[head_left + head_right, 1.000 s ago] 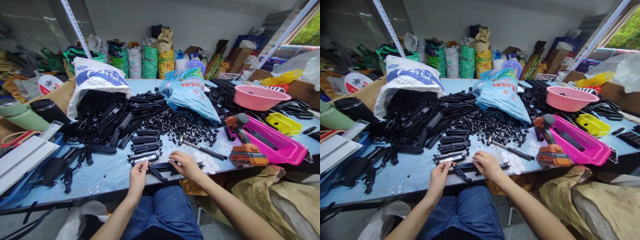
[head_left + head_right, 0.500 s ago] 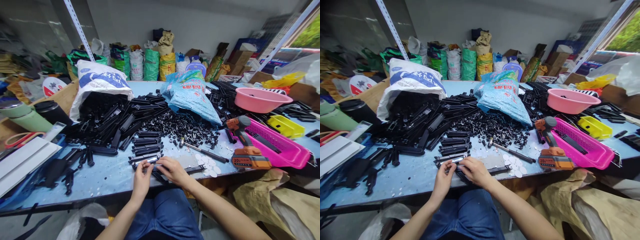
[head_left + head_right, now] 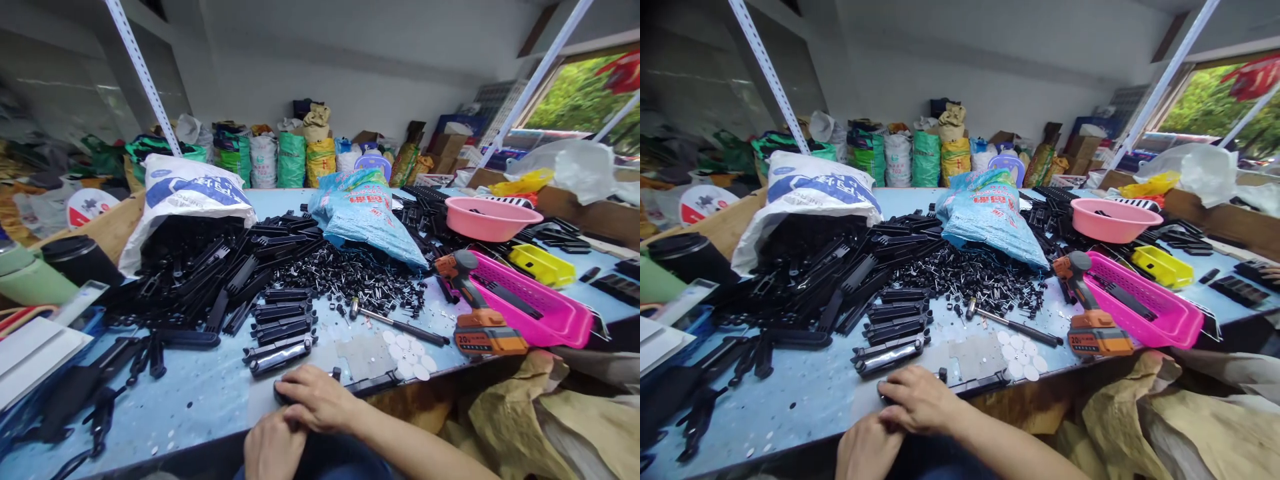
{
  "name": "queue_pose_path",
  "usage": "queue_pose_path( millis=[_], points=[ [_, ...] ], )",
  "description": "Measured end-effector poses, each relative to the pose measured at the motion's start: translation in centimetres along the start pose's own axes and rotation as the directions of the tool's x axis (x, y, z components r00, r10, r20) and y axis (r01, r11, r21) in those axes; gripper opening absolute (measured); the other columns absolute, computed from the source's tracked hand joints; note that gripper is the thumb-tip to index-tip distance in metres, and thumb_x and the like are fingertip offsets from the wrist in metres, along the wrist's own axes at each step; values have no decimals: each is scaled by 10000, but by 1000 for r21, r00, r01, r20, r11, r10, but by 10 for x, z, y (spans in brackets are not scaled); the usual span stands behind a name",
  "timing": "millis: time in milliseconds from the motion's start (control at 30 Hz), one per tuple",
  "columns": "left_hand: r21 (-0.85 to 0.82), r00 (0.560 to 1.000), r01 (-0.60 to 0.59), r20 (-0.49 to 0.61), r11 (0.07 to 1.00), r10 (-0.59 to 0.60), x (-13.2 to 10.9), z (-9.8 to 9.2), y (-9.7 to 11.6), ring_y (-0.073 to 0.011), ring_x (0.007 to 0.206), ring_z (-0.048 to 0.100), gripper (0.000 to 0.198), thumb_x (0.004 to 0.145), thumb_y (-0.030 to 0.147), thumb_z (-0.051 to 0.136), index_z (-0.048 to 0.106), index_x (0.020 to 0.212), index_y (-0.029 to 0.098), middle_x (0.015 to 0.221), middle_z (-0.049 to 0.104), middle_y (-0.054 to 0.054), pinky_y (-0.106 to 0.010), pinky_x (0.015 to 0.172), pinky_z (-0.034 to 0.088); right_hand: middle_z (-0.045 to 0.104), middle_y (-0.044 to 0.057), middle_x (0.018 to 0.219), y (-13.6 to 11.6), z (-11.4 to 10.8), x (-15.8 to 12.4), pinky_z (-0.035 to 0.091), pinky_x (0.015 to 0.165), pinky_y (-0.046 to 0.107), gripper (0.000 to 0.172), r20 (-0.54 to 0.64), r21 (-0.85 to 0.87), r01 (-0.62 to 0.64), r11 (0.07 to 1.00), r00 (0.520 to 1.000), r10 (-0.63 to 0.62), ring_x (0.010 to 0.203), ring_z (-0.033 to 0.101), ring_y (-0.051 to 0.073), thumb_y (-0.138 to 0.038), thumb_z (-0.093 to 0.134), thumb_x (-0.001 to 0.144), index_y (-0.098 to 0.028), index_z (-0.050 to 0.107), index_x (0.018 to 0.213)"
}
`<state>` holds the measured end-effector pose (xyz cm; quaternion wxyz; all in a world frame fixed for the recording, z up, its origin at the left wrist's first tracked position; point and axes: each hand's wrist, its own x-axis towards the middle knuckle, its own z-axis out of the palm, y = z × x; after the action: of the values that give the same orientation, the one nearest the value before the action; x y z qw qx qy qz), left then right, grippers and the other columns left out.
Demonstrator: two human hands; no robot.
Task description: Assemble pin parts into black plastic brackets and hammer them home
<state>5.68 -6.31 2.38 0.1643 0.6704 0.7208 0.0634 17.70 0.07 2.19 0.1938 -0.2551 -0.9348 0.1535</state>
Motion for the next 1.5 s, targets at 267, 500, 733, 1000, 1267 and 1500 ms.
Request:
queue_pose_path(
  millis=[267,500,733,1000,1267,1500],
  points=[
    [83,952,-245,-171,966,256,-1,-3,-53,-231,632,650,260,825,263,429,648,706,188,664,678,-77,-290,553,465,562,102,1199,-16,2,2,431,901,300,395,-164,-7,64,998,984,-64,1033,526,187,-424,383,927,-161,508,1194],
    [164,653,-712,-202,682,730,31,-11,-28,-299,1072,525,519,789,425,580,503,1203,123,1153,587,-160,-415,896,436,559,168,1156,16,-24,-73,467,802,365,506,-198,-223,-108,969,978,63,990,545,241,-436,462,891,-145,410,1301],
    [19,775,-624,-118,781,621,50,-2,-7,-268,967,542,400,790,322,585,512,1142,148,1019,617,-115,-396,828,448,578,76,822,37,-25,-63,427,613,282,509,11,-327,-96,940,994,105,736,527,190,-431,452,900,-159,409,1328],
    [25,756,-644,-136,765,640,55,0,-10,-271,916,555,330,792,356,554,559,1049,148,965,626,-117,-410,820,449,578,49,775,67,-30,-50,403,607,252,501,167,-243,161,956,978,-123,702,521,160,-469,398,917,-155,432,1306],
    [159,775,-610,-85,776,627,35,-10,-9,-261,911,574,415,888,341,405,498,1214,102,1041,633,-153,-372,771,454,594,72,631,65,-42,-64,338,499,264,653,101,-470,-91,878,983,156,576,553,181,-733,326,782,-137,591,742],
    [11,793,-593,-160,805,587,37,-41,-21,-160,585,580,506,946,322,193,610,687,202,610,629,-36,-257,548,380,544,16,522,37,-55,-58,245,452,255,598,-21,-370,67,927,997,-80,460,495,121,-693,296,827,-176,519,622]
  ],
)
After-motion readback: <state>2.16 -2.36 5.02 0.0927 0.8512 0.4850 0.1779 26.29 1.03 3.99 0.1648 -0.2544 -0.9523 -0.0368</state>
